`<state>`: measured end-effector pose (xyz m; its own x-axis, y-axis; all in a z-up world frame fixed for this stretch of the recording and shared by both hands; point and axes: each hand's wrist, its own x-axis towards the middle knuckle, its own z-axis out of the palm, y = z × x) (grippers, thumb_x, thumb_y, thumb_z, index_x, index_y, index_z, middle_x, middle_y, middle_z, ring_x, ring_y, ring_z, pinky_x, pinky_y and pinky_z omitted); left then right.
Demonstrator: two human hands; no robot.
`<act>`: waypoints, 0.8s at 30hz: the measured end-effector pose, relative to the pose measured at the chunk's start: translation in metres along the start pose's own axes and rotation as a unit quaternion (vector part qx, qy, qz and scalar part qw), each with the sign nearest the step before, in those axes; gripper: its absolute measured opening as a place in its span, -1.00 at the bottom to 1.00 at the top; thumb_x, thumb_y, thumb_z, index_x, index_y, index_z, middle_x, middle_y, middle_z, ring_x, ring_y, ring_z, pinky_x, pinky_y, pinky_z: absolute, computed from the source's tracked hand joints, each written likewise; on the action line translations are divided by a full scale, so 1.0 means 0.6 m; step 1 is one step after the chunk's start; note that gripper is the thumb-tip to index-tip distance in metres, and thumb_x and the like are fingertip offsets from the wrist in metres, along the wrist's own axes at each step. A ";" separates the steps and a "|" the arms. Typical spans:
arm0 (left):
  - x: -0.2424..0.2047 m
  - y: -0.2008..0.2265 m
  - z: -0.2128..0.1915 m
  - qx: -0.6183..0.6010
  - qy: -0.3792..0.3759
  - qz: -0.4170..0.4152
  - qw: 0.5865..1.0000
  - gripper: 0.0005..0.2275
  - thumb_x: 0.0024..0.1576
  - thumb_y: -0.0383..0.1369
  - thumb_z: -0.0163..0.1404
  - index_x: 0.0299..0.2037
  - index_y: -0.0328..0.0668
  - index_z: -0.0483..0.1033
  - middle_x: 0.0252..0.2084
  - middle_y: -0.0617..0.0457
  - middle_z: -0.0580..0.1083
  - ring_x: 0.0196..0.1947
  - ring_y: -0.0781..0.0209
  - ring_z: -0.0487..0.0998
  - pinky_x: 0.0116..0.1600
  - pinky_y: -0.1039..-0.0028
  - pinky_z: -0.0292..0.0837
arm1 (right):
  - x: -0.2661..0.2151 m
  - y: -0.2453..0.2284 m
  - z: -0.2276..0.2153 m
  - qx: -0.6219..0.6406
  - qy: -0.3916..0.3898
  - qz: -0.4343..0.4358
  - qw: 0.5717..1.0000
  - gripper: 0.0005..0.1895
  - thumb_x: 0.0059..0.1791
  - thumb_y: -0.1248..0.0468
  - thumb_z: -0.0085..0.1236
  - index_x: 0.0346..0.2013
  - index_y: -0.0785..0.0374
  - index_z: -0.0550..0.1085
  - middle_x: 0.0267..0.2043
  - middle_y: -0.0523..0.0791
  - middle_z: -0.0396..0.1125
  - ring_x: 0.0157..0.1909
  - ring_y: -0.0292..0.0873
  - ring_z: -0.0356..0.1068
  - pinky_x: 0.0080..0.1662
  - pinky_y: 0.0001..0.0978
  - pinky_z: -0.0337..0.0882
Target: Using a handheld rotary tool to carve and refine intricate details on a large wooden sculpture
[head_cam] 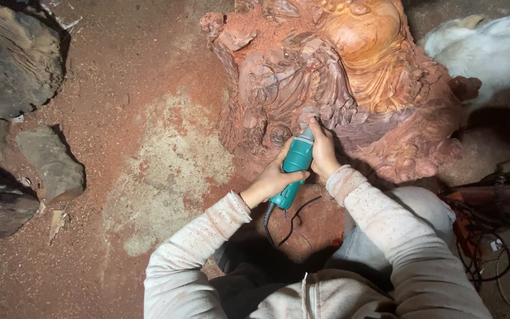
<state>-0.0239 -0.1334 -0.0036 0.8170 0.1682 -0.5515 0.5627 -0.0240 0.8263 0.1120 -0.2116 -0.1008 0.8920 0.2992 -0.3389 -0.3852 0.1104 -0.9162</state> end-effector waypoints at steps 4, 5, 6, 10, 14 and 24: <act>-0.005 0.008 0.001 0.003 0.001 -0.004 1.000 -0.08 -0.02 0.01 0.18 0.51 0.37 -0.19 0.23 -0.43 0.36 0.25 -0.42 0.37 0.21 -0.11 0.37 | -0.007 -0.004 0.001 0.003 0.005 0.009 1.000 -0.64 0.08 0.01 0.15 -0.40 0.22 0.51 -0.44 -0.12 0.40 -0.42 -0.25 0.43 -0.31 -0.43 0.48; -0.006 0.010 0.002 0.005 0.000 -0.006 1.000 -0.07 -0.02 0.02 0.18 0.51 0.37 -0.18 0.23 -0.43 0.36 0.26 -0.41 0.37 0.22 -0.12 0.37 | -0.003 0.003 -0.003 0.003 0.004 0.007 1.000 -0.64 0.08 0.01 0.15 -0.40 0.23 0.51 -0.44 -0.12 0.40 -0.41 -0.25 0.44 -0.31 -0.42 0.48; -0.007 0.012 0.002 0.006 -0.001 -0.008 1.000 -0.07 -0.03 0.02 0.18 0.51 0.37 -0.18 0.23 -0.42 0.36 0.26 -0.40 0.37 0.22 -0.12 0.36 | 0.002 0.010 -0.008 0.002 0.004 0.006 1.000 -0.65 0.08 0.01 0.15 -0.39 0.23 0.51 -0.43 -0.12 0.40 -0.40 -0.24 0.44 -0.30 -0.41 0.48; -0.010 0.011 0.001 0.009 -0.001 -0.009 1.000 -0.07 -0.03 0.02 0.19 0.51 0.41 -0.19 0.22 -0.42 0.37 0.25 -0.40 0.38 0.21 -0.10 0.37 | -0.007 0.002 -0.006 -0.001 0.003 0.009 1.000 -0.66 0.08 0.02 0.15 -0.38 0.23 0.51 -0.41 -0.12 0.40 -0.38 -0.24 0.45 -0.27 -0.40 0.49; -0.011 0.008 0.001 0.009 -0.005 -0.004 1.000 -0.07 -0.03 0.02 0.18 0.51 0.39 -0.19 0.24 -0.42 0.35 0.27 -0.42 0.35 0.23 -0.14 0.35 | -0.008 0.005 -0.008 0.000 0.008 0.009 1.000 -0.66 0.08 0.01 0.15 -0.35 0.22 0.52 -0.40 -0.12 0.41 -0.37 -0.25 0.45 -0.27 -0.44 0.48; -0.003 -0.020 -0.017 0.018 -0.020 0.024 0.999 -0.09 0.02 -0.03 0.19 0.52 0.35 -0.20 0.34 -0.39 0.25 0.31 -0.47 0.28 0.23 -0.23 0.31 | -0.007 0.027 -0.011 0.003 0.015 -0.006 1.000 -0.66 0.11 0.02 0.11 -0.34 0.24 0.51 -0.37 -0.09 0.40 -0.34 -0.24 0.45 -0.24 -0.41 0.50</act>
<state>-0.0331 -0.1230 -0.0112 0.8469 0.1267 -0.5164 0.5267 -0.0670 0.8474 0.1034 -0.2171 -0.1158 0.9033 0.2692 -0.3341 -0.3756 0.1197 -0.9190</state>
